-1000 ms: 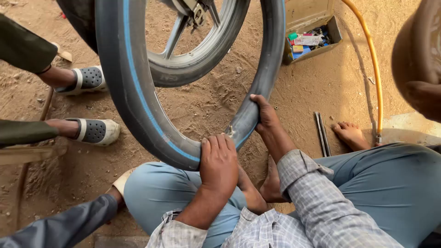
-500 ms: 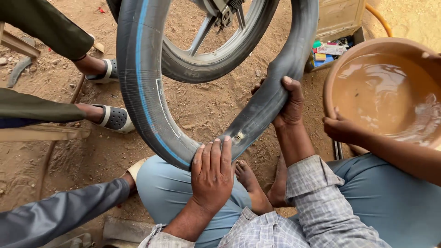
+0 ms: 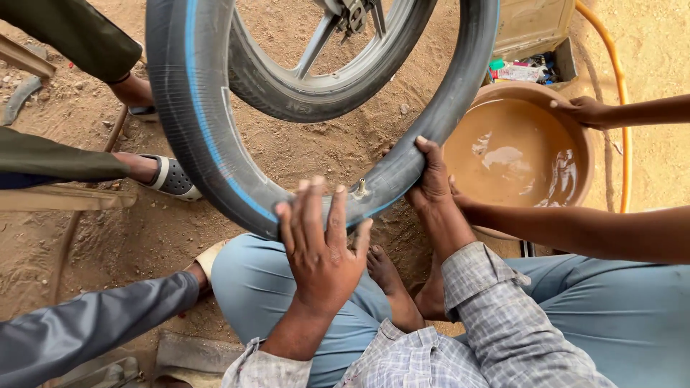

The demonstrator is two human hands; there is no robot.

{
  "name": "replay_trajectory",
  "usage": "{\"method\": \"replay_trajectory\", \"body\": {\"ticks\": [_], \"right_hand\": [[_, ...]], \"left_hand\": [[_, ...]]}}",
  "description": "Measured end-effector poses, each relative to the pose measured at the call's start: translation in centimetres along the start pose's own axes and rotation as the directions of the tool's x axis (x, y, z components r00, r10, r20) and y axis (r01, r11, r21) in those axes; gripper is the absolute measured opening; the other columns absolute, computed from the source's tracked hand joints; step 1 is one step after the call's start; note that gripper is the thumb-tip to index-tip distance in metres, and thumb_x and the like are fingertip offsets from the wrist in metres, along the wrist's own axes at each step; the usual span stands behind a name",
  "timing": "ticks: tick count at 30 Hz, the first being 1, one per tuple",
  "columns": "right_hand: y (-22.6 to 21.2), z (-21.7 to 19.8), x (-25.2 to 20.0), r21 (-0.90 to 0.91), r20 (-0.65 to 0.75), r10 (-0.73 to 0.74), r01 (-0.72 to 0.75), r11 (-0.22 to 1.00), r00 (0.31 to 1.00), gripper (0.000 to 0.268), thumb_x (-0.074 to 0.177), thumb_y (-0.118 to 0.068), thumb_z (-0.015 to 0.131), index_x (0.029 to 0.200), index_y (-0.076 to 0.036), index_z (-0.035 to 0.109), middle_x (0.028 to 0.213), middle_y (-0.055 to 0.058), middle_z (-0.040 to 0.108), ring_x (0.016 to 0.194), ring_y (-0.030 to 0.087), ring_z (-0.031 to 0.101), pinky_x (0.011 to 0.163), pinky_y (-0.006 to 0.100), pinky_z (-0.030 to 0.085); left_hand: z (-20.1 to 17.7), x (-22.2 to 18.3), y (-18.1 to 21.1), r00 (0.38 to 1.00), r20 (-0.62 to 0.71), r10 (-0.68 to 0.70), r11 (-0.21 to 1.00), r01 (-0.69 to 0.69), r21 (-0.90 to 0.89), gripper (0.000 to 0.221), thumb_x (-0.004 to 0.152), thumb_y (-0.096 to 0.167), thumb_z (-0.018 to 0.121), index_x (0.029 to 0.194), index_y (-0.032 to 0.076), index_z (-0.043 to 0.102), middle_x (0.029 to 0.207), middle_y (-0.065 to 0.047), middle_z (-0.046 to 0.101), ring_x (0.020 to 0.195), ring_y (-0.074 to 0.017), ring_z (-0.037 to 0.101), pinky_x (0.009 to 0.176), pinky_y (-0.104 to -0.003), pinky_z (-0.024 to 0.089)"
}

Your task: The person sits on the ground and submerges a motorcycle inner tube section by section in a water basin to locate a puncture, rubbing the wet tube surface. They then lift the tube, hold it against the mounted wheel, and use a small hand tool to work on the marked spot on the tube.

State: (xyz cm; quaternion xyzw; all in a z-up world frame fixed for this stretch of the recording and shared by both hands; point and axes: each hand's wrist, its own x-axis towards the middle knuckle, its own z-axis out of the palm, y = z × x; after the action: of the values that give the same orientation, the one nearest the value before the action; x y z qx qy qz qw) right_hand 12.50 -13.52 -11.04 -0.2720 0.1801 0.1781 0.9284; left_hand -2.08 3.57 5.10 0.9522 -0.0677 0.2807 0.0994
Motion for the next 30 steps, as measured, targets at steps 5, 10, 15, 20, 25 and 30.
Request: {"method": "replay_trajectory", "body": {"ticks": [5,10,15,20,25,30], "right_hand": [[2.8,-3.0,2.1,-0.009,-0.091,0.046,-0.047,0.999,0.995,0.079,0.080,-0.034,0.078,0.139,0.001,0.039,0.116,0.023,0.062,0.109,0.037,0.067,0.103,0.058,0.054],[4.9,-3.5,3.0,-0.068,-0.149,0.102,-0.113,0.991,0.984,0.090,0.078,-0.035,0.079,0.145,0.000,0.032,0.126,0.021,0.057,0.118,0.036,0.062,0.110,0.055,0.051],[3.7,-4.7,3.0,-0.322,-0.272,0.156,-0.243,0.915,0.950,0.077,0.081,-0.044,0.077,0.133,0.006,0.049,0.115,0.018,0.058,0.097,0.030,0.057,0.095,0.054,0.057],[2.3,-1.7,-1.5,-0.935,0.109,-0.533,0.269,0.232,0.839,0.048,0.092,-0.032,0.074,0.124,0.002,0.063,0.114,0.013,0.064,0.096,0.018,0.063,0.081,0.033,0.053],[2.9,1.2,-1.7,-0.862,0.164,-0.168,0.224,0.455,0.972,0.033,0.100,-0.035,0.071,0.105,-0.003,0.072,0.084,0.002,0.069,0.074,0.008,0.061,0.067,0.027,0.051],[2.9,3.6,-2.5,-0.918,0.241,-0.016,0.233,0.320,0.970,0.038,0.090,-0.037,0.078,0.100,0.000,0.074,0.080,0.000,0.070,0.072,0.006,0.059,0.062,0.026,0.049]], "left_hand": [[2.4,-3.2,-1.9,0.887,-0.234,-0.399,0.916,0.373,-0.149,0.114,0.082,0.043,0.088,0.156,-0.007,0.016,0.155,-0.039,0.026,0.146,-0.0529,0.027,0.126,-0.056,0.020],[8.6,-5.2,-3.0,0.457,0.306,-0.835,0.004,0.562,-0.827,0.085,0.081,0.021,0.086,0.146,-0.005,0.038,0.141,-0.017,0.058,0.127,-0.0259,0.058,0.110,-0.038,0.045],[10.7,-5.0,-3.5,0.377,0.410,-0.831,-0.213,0.465,-0.859,0.054,0.081,0.010,0.083,0.128,-0.004,0.060,0.125,-0.011,0.068,0.111,-0.0191,0.066,0.099,-0.034,0.052],[11.3,-5.6,-3.5,0.404,0.444,-0.800,-0.235,0.469,-0.851,0.051,0.082,0.008,0.082,0.127,-0.003,0.061,0.123,-0.009,0.068,0.109,-0.0174,0.066,0.099,-0.033,0.052],[10.9,-5.9,-3.6,0.426,0.479,-0.768,-0.257,0.479,-0.839,0.048,0.083,0.006,0.082,0.126,-0.002,0.063,0.120,-0.009,0.069,0.107,-0.0178,0.066,0.097,-0.033,0.053],[10.6,-6.1,-3.8,0.439,0.517,-0.734,-0.277,0.502,-0.819,0.043,0.083,0.005,0.082,0.122,-0.002,0.065,0.118,-0.009,0.070,0.106,-0.0179,0.067,0.097,-0.033,0.053]]}}
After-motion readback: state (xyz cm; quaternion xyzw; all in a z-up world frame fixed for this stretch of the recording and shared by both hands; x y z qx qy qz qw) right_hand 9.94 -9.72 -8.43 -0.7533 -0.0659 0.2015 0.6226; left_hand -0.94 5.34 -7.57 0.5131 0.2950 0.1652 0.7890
